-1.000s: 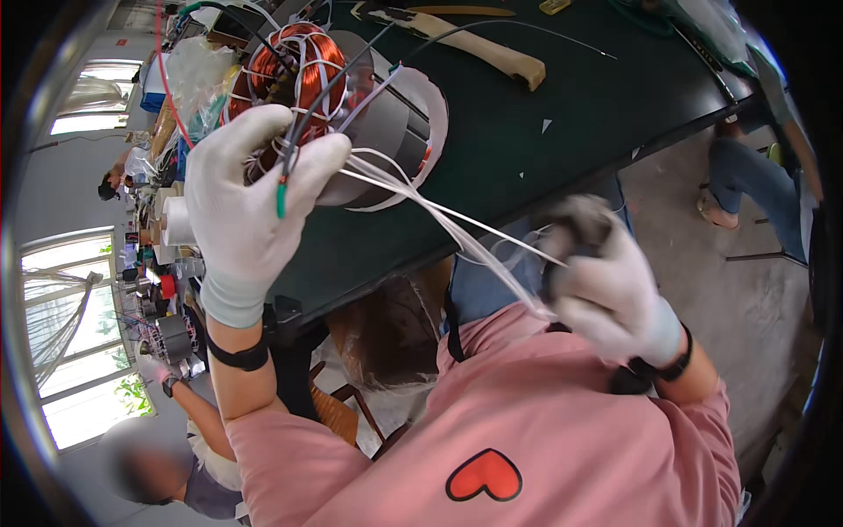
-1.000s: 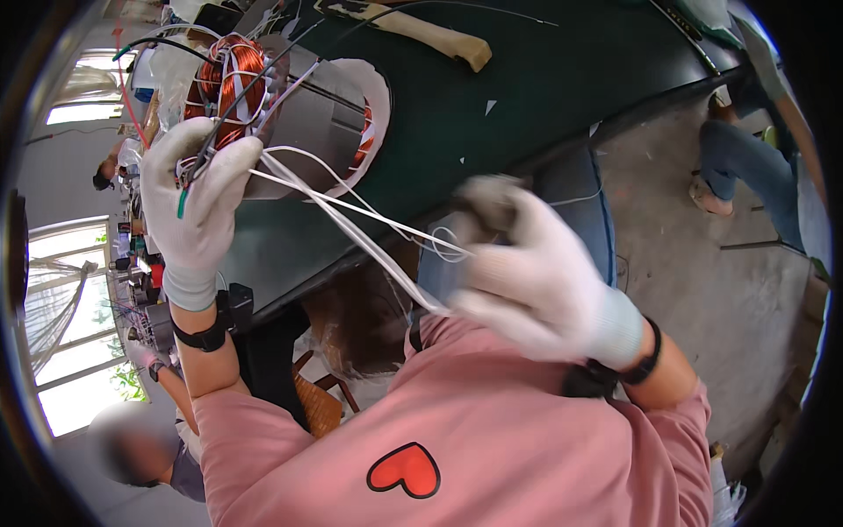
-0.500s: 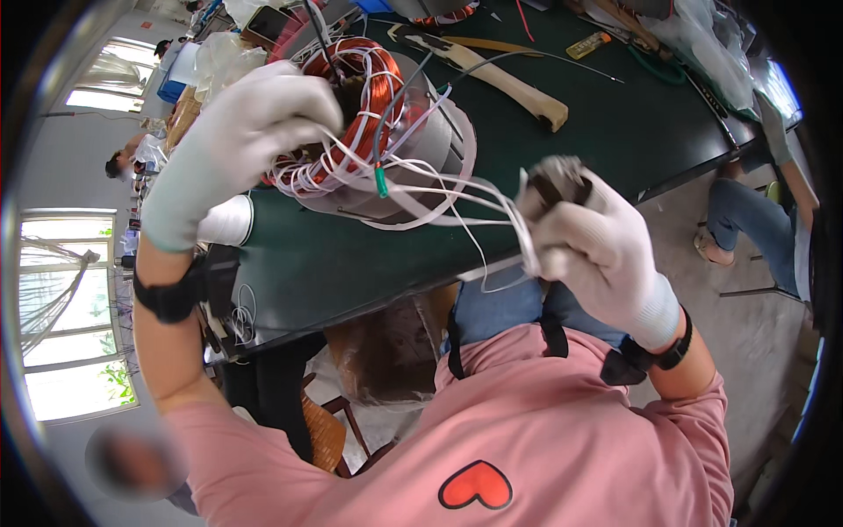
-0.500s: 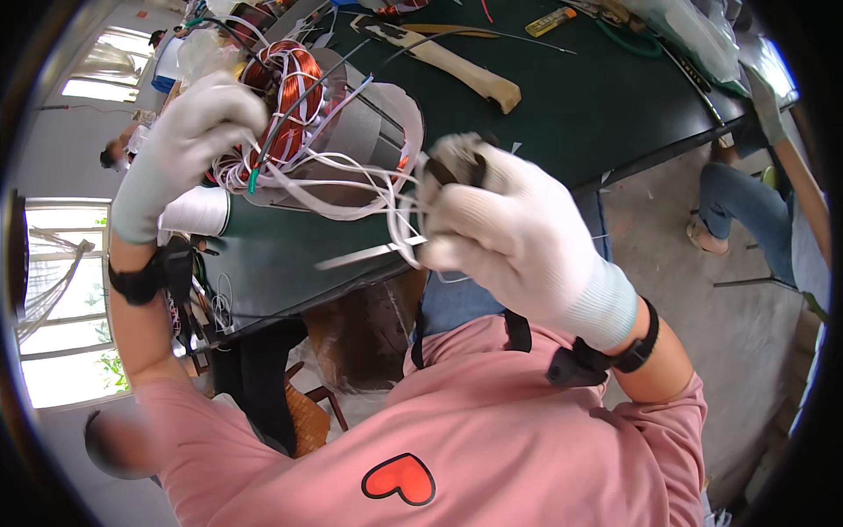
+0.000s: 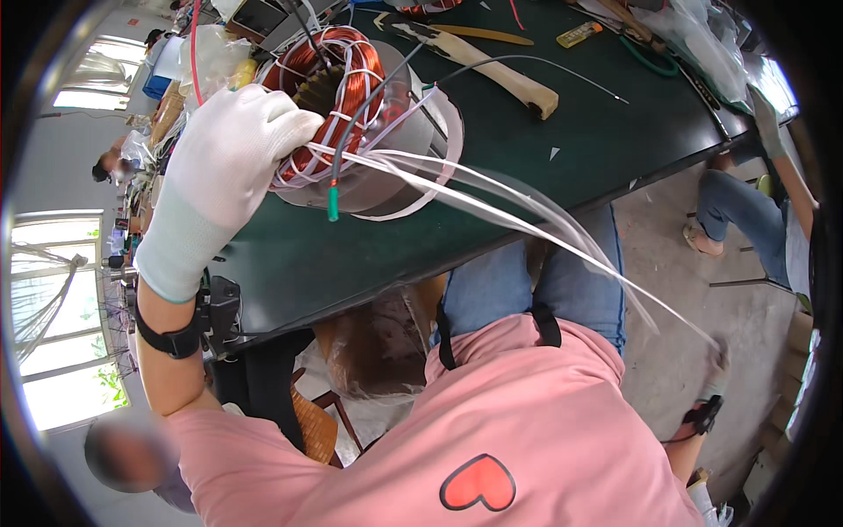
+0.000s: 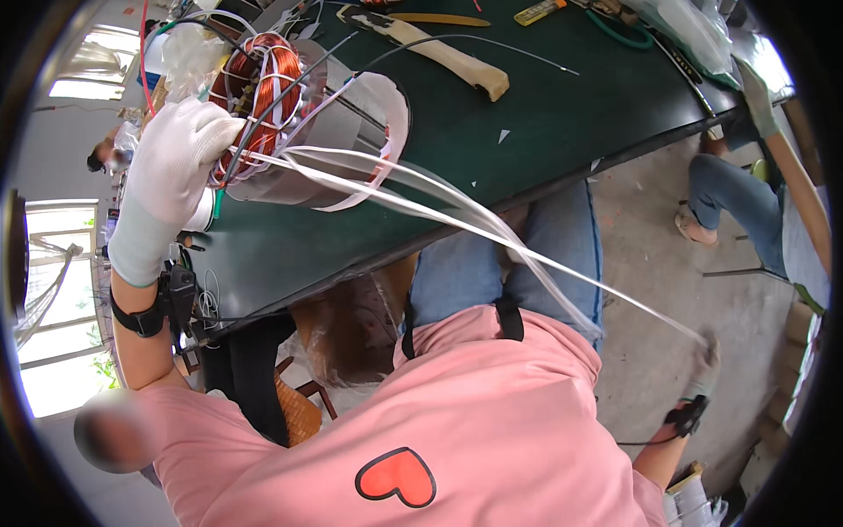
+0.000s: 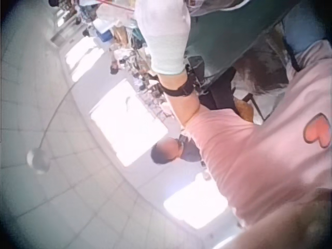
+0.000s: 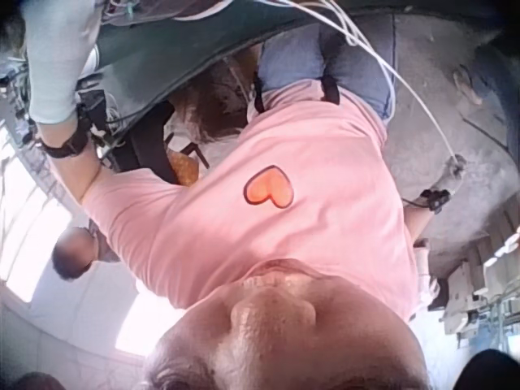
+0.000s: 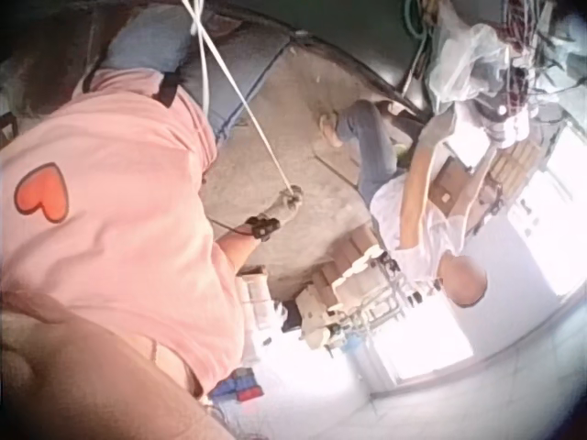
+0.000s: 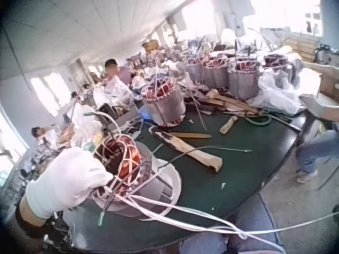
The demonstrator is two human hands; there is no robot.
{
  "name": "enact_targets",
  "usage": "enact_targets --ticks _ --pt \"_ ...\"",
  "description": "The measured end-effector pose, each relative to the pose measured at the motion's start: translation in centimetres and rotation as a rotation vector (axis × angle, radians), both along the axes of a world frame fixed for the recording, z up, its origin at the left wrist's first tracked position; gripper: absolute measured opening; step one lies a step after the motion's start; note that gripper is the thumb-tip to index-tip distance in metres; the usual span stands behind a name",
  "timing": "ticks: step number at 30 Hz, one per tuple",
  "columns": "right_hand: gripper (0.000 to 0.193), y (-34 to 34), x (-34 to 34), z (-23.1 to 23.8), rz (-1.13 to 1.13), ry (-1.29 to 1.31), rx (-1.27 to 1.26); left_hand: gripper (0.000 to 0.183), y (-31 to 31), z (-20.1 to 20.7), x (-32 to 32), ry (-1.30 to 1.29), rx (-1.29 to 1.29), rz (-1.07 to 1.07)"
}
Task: Tying and securing copper wires on an electric motor stator in a production environment.
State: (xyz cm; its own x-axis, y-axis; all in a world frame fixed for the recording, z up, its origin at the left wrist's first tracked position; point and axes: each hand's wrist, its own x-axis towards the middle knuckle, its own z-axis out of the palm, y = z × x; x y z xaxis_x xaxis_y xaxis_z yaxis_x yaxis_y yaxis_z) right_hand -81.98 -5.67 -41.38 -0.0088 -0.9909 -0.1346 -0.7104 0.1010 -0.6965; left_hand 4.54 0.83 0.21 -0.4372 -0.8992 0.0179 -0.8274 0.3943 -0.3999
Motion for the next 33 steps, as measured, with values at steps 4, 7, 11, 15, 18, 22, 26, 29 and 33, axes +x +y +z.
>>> enact_targets --ticks 4,7,11,15,18,22,26,29,33 --pt "0.05 -2.6 -3.4 0.4 0.004 -0.34 0.065 0.027 -0.4 -0.3 -0.5 -0.051 0.0 0.004" --pt "0.049 -4.3 -4.1 3.0 0.022 -0.661 0.139 0.026 -0.1 -0.4 -0.1 -0.081 -0.038 0.0" --pt "0.047 -7.3 32.3 14.4 -0.037 -0.889 0.142 0.027 -0.4 -0.4 -1.3 -0.077 -0.05 -0.022" --pt "0.028 -3.0 56.2 24.9 0.6 -0.904 0.485 0.026 -0.6 -0.5 -1.5 -0.002 -0.052 -0.036" --pt "0.025 -1.2 57.3 22.2 0.954 -1.073 0.844 0.03 -0.1 -0.6 -0.8 0.046 0.001 0.04" --pt "0.019 -2.9 38.5 13.9 0.222 -1.212 0.575 0.032 0.6 -0.2 -0.9 0.046 -0.044 0.043" --pt "0.017 -5.6 29.8 13.6 0.024 -0.207 0.409 0.033 0.5 -0.4 -1.8 0.018 -0.095 0.018" --pt "0.024 -5.3 38.6 18.1 0.336 -0.214 -0.297 0.034 3.6 -1.2 -6.0 0.275 -0.337 0.031" --pt "0.027 -3.5 53.1 26.5 0.724 -0.705 -0.052 0.039 5.7 -7.4 -9.7 0.506 -0.156 -0.117"
